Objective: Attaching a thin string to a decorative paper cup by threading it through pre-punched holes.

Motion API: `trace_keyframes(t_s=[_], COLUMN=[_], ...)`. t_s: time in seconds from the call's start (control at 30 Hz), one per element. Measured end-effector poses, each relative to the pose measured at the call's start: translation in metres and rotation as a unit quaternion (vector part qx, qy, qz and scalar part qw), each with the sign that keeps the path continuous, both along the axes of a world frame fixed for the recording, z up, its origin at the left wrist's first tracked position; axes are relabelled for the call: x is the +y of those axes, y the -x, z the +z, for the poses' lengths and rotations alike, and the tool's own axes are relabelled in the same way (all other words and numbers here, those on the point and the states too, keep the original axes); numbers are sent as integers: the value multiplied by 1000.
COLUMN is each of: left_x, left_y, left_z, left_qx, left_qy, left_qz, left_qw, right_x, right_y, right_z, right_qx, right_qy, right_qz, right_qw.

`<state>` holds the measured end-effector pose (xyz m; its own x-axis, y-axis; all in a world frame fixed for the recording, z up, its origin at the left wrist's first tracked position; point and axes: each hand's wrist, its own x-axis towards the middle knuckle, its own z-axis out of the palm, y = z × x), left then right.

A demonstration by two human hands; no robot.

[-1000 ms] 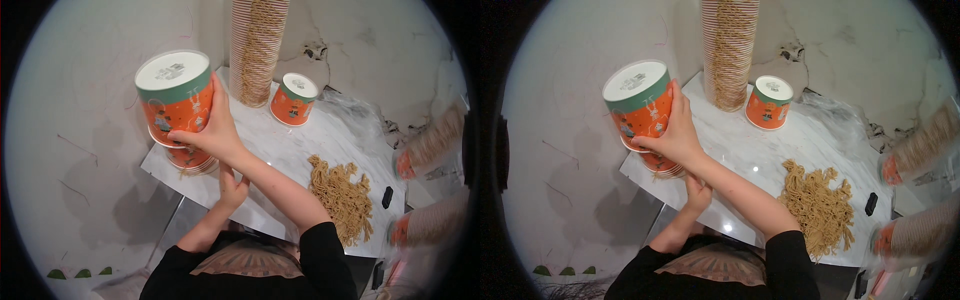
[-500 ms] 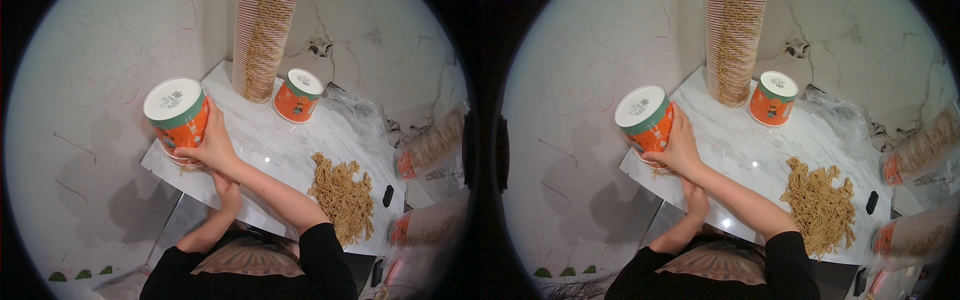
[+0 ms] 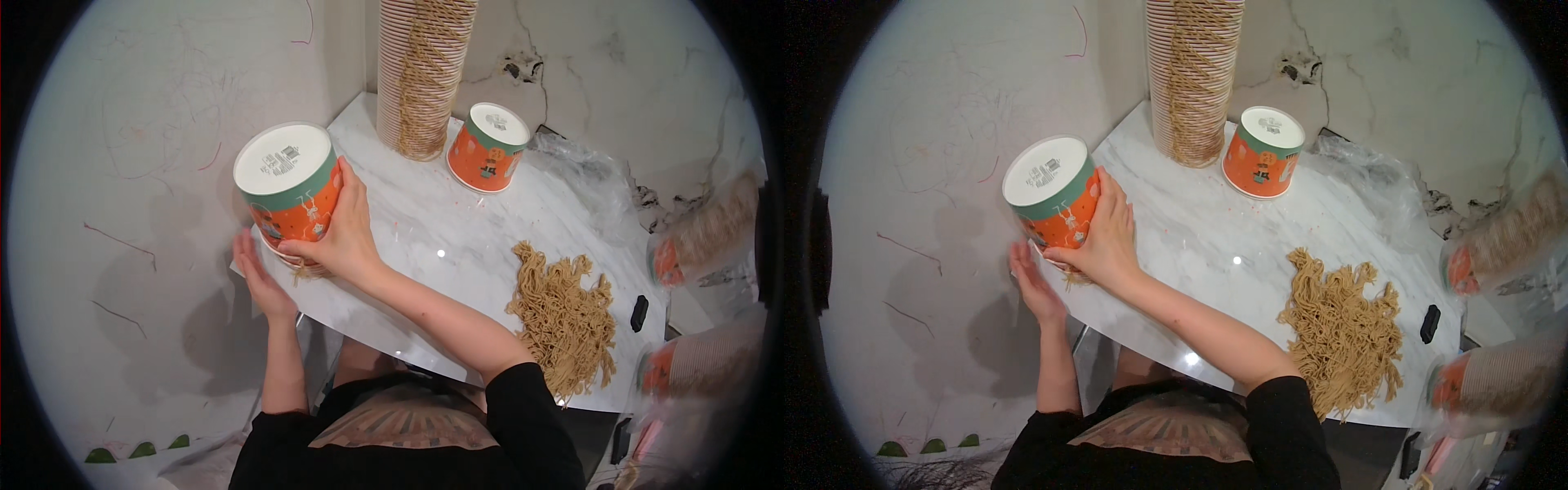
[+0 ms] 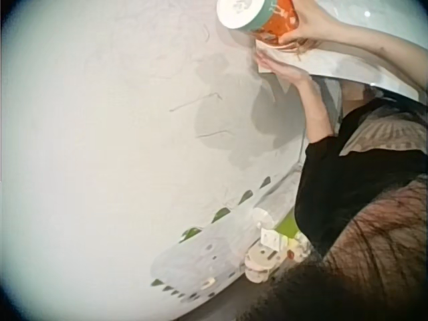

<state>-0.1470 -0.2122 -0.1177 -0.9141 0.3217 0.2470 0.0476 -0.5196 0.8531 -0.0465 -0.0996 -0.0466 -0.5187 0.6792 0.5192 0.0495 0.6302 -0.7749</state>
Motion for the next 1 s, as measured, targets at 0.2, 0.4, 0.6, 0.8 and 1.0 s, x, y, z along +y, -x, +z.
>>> trace_keyframes(t_s=[0.2,0.4,0.6,0.8,1.0], left_x=[4,13,21,23,34], left_y=[-2,-11,-20,-34,-103], left_z=[-10,-6,1,6,26], left_qx=[-39,-1,28,71,196], left_qy=[16,38,101,139,3], left_qz=[-84,-104,-85,87,-61], left_qw=[996,994,991,984,979], right_x=[-7,1,56,158,185], right_y=[2,-5,-37,-133,-188], right_z=[0,-6,-5,9,8], right_qx=[-12,-84,-101,-174,-213], right_qy=[-10,-9,-74,-322,-314], right_qz=[-18,-10,2,-248,-243], right_qw=[1000,996,992,897,893])
